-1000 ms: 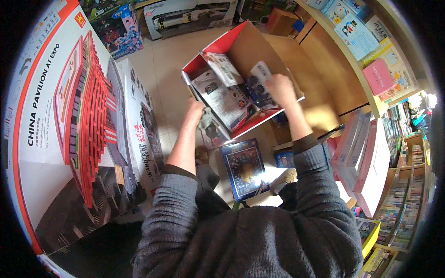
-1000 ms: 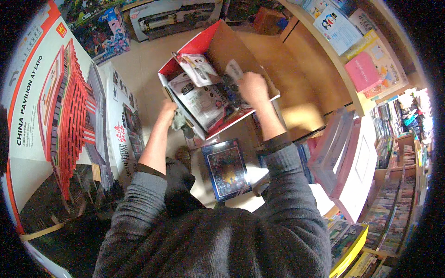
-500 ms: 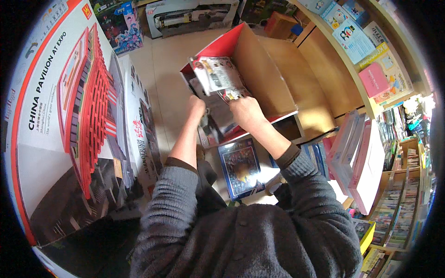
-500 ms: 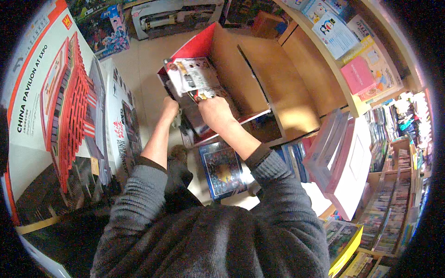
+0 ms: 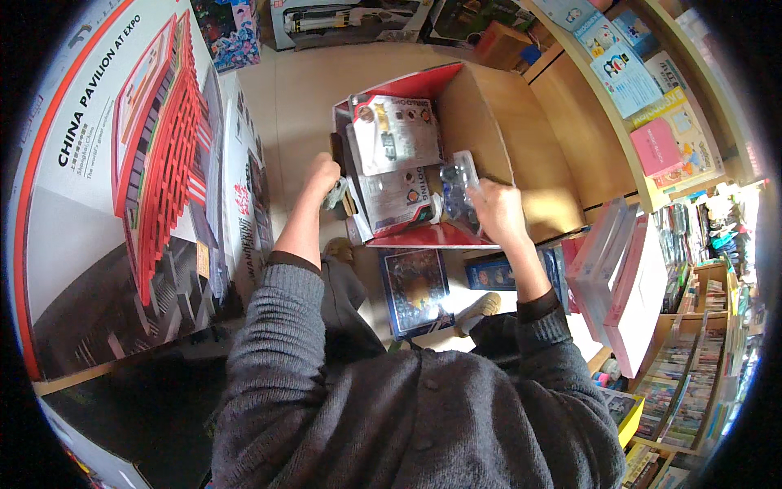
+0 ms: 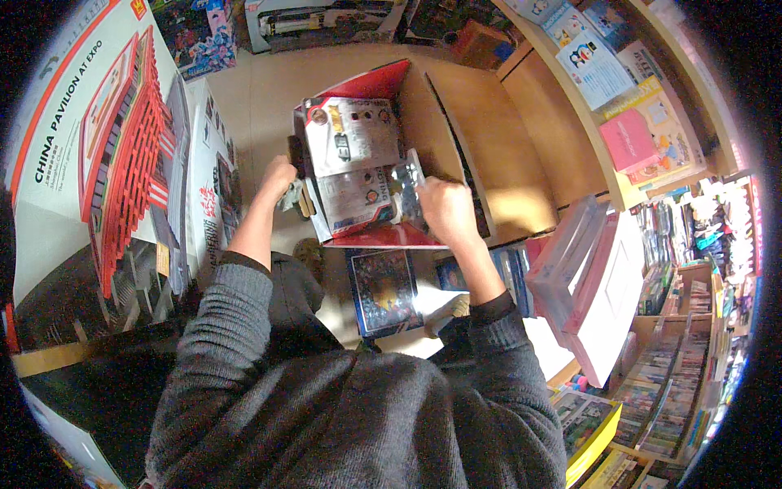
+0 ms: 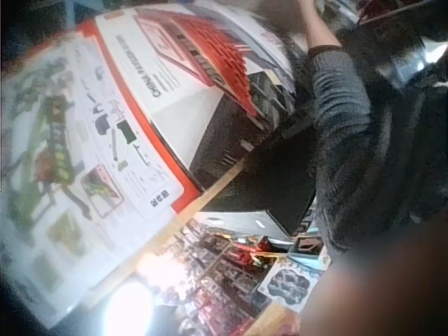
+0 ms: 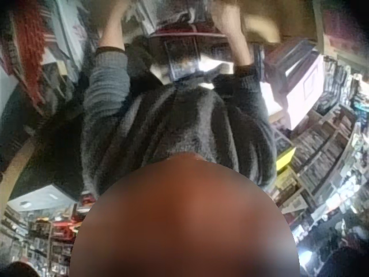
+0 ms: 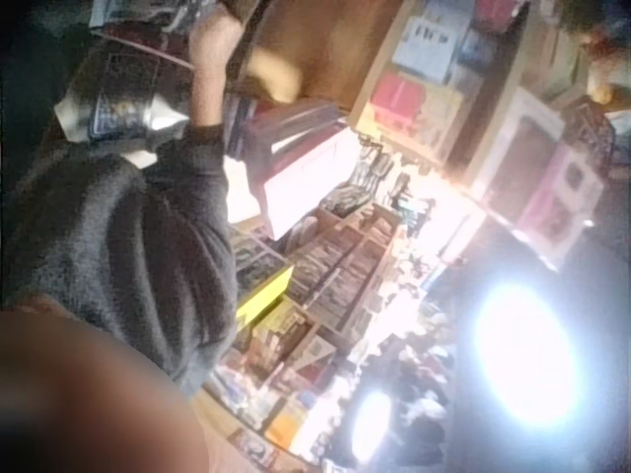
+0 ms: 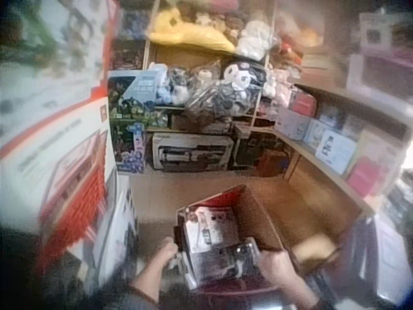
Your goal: The person sits on the floor and organizes boxed toys and games on a low shelf. They wipe boxes with a cloth, open and close boxes, and stack them neatly on the shelf.
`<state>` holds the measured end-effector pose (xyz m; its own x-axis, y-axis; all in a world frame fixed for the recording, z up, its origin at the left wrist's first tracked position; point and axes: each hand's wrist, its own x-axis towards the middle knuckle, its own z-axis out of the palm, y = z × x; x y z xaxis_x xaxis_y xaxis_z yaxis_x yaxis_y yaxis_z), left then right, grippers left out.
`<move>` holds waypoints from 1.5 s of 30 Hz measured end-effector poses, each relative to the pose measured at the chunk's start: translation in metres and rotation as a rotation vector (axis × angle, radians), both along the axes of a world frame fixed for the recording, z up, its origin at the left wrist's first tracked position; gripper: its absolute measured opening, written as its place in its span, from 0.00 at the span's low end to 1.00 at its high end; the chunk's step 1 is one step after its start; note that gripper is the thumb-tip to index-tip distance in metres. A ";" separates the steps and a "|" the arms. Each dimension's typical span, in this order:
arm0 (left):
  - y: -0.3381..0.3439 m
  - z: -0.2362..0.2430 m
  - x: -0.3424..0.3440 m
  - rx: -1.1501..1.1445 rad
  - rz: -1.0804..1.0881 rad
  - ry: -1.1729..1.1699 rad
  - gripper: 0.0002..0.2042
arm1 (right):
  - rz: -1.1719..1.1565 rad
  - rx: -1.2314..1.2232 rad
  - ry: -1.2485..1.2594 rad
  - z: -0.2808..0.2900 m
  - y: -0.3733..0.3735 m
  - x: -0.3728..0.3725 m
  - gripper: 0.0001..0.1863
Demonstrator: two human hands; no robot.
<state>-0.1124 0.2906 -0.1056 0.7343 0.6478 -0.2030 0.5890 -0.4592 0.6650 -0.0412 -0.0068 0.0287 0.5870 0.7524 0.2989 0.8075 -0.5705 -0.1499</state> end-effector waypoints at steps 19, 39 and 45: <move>-0.086 0.049 0.011 0.072 -0.018 -0.242 0.11 | -0.442 -0.028 0.126 0.054 0.030 0.140 0.19; -0.073 0.046 -0.009 0.075 -0.202 -0.030 0.11 | -0.190 -1.273 0.215 -0.077 0.048 0.063 0.21; -0.092 0.052 -0.006 0.016 -0.314 -0.084 0.11 | -0.140 -0.867 0.698 -0.193 -0.002 0.084 0.26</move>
<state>-0.1183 0.1982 -0.0535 0.9126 0.3894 -0.1245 0.3598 -0.6208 0.6965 0.0432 -0.0087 -0.1639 0.5170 0.4605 -0.7215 0.6221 -0.7811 -0.0528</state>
